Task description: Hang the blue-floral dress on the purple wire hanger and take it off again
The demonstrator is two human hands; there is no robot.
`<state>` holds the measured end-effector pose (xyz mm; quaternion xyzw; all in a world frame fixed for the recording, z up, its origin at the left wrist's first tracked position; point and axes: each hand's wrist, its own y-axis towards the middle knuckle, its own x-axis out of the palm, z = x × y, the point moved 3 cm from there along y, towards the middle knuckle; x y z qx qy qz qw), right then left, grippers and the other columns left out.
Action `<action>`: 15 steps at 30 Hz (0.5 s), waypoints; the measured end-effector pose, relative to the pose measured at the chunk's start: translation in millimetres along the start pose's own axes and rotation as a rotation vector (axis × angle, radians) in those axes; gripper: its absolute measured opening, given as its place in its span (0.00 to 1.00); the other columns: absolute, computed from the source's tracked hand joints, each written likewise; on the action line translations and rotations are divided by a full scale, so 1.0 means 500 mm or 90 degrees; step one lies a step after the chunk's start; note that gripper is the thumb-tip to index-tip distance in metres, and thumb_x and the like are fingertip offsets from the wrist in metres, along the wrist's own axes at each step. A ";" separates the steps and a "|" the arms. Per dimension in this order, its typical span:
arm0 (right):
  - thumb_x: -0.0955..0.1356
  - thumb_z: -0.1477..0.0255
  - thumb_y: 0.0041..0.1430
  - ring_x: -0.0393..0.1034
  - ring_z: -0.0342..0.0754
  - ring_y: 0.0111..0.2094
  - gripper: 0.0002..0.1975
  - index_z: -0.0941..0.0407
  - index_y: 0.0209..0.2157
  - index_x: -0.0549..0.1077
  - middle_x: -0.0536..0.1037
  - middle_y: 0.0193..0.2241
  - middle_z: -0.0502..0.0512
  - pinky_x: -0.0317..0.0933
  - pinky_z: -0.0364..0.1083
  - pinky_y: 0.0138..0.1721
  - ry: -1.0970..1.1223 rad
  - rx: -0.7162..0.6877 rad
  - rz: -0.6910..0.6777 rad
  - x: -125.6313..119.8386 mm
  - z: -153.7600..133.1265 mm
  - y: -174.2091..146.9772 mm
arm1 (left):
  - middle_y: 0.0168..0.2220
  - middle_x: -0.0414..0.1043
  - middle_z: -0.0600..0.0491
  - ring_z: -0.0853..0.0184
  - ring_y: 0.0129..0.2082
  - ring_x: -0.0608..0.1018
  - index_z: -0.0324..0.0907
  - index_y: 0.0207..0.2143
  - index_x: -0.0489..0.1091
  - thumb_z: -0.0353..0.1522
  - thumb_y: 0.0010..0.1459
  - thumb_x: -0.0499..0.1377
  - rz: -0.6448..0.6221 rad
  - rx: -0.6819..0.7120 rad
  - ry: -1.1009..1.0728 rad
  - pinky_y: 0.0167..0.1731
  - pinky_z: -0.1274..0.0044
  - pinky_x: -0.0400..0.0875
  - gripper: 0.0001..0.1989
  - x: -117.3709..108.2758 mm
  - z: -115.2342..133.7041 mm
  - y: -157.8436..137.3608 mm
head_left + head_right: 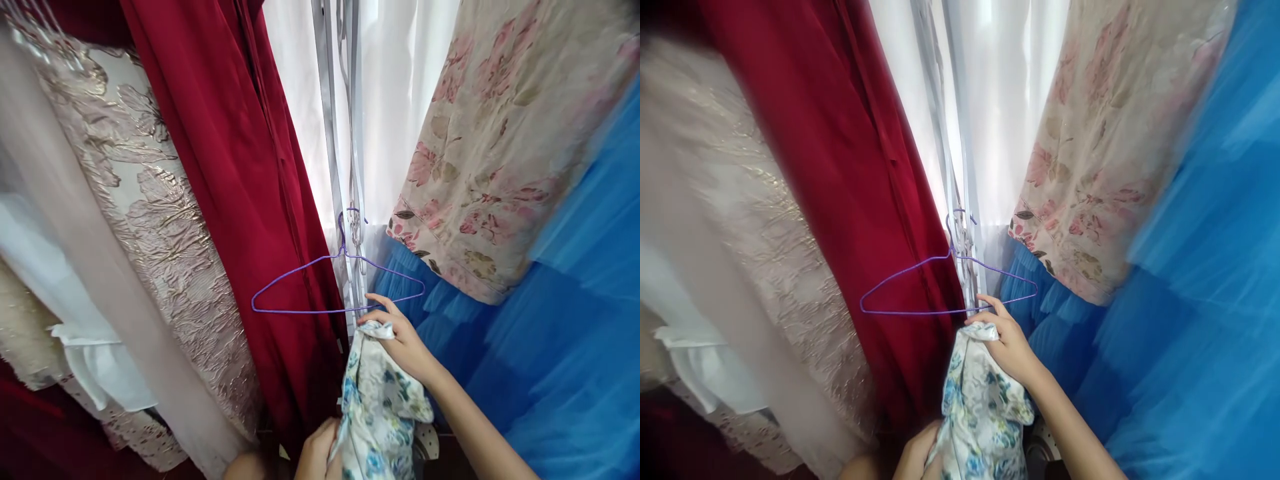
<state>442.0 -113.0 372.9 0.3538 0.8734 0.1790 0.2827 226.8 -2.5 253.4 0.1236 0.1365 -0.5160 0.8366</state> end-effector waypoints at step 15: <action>0.61 0.83 0.55 0.71 0.51 0.37 0.14 0.54 0.32 0.75 0.74 0.36 0.54 0.62 0.45 0.41 -0.018 -0.017 -0.062 0.014 -0.011 -0.036 | 0.49 0.70 0.49 0.59 0.48 0.75 0.44 0.37 0.77 0.25 0.56 0.49 0.335 0.195 0.565 0.52 0.67 0.68 0.17 -0.453 0.217 0.083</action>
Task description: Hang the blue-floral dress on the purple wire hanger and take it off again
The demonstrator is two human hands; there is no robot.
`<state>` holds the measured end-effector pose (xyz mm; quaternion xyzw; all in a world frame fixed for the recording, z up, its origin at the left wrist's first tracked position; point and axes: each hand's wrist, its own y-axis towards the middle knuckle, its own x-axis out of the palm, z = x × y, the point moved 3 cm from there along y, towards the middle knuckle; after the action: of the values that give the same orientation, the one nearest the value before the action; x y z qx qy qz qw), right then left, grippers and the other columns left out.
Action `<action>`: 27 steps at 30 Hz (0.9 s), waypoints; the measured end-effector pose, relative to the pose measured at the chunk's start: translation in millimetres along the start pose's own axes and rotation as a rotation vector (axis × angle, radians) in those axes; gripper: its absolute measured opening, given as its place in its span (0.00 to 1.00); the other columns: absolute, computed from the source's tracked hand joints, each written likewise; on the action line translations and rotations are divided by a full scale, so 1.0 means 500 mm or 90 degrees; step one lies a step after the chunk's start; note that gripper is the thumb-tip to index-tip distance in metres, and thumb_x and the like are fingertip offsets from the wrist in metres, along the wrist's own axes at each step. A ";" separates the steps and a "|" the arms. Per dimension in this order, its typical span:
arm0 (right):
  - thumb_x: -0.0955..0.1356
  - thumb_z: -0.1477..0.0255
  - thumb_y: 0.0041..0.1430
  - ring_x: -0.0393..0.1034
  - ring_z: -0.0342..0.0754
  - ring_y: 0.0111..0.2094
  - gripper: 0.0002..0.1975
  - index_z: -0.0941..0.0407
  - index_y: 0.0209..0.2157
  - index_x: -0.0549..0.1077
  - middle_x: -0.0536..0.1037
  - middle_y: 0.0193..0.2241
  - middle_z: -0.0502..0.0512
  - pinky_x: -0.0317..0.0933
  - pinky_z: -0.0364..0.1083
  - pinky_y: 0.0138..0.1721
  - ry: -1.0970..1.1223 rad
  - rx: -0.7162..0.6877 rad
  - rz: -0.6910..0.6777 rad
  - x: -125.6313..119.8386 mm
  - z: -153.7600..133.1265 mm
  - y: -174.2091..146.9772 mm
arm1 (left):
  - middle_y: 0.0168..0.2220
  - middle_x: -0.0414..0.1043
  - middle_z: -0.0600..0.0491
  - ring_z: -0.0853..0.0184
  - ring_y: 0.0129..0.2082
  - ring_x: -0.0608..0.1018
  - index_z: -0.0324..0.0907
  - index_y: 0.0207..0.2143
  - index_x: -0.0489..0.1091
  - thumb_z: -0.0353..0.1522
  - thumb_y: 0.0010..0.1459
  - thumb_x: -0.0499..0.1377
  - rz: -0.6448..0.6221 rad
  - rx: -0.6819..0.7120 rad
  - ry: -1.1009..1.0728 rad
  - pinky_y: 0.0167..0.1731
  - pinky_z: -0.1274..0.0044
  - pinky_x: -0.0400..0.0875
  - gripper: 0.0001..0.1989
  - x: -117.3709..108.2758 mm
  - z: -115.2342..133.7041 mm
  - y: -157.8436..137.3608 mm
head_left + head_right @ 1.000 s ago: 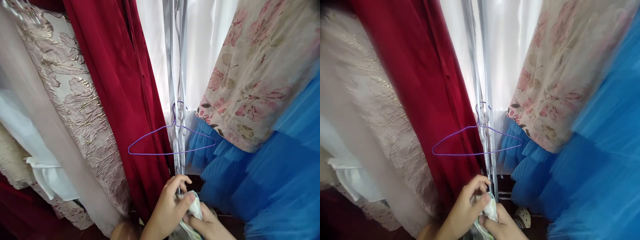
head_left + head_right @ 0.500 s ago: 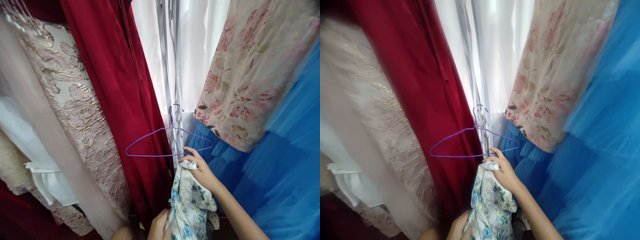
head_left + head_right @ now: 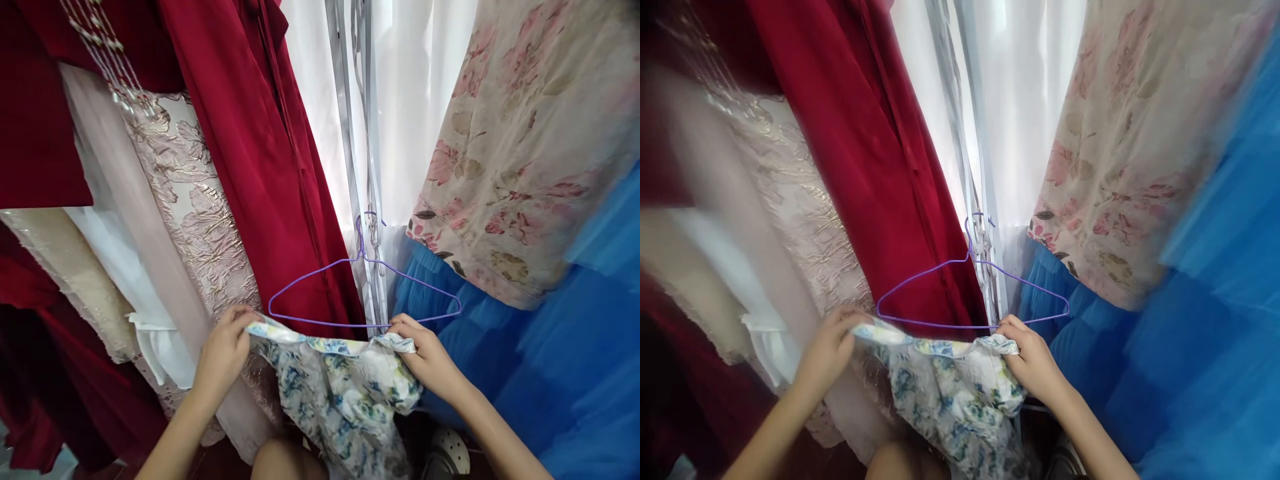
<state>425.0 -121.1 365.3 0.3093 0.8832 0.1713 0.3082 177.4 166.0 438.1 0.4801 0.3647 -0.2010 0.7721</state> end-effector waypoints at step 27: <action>0.68 0.66 0.58 0.74 0.57 0.38 0.09 0.55 0.33 0.77 0.81 0.32 0.55 0.65 0.49 0.40 -0.111 0.184 0.197 -0.240 0.097 0.088 | 0.20 0.65 0.59 0.72 0.23 0.67 0.40 0.23 0.73 0.44 0.62 0.58 0.031 0.040 -0.118 0.27 0.80 0.58 0.20 0.068 0.180 0.167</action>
<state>550.2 -161.2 403.3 0.4954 0.8107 0.0609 0.3061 288.0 125.4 486.7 0.4926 0.2735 -0.2367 0.7915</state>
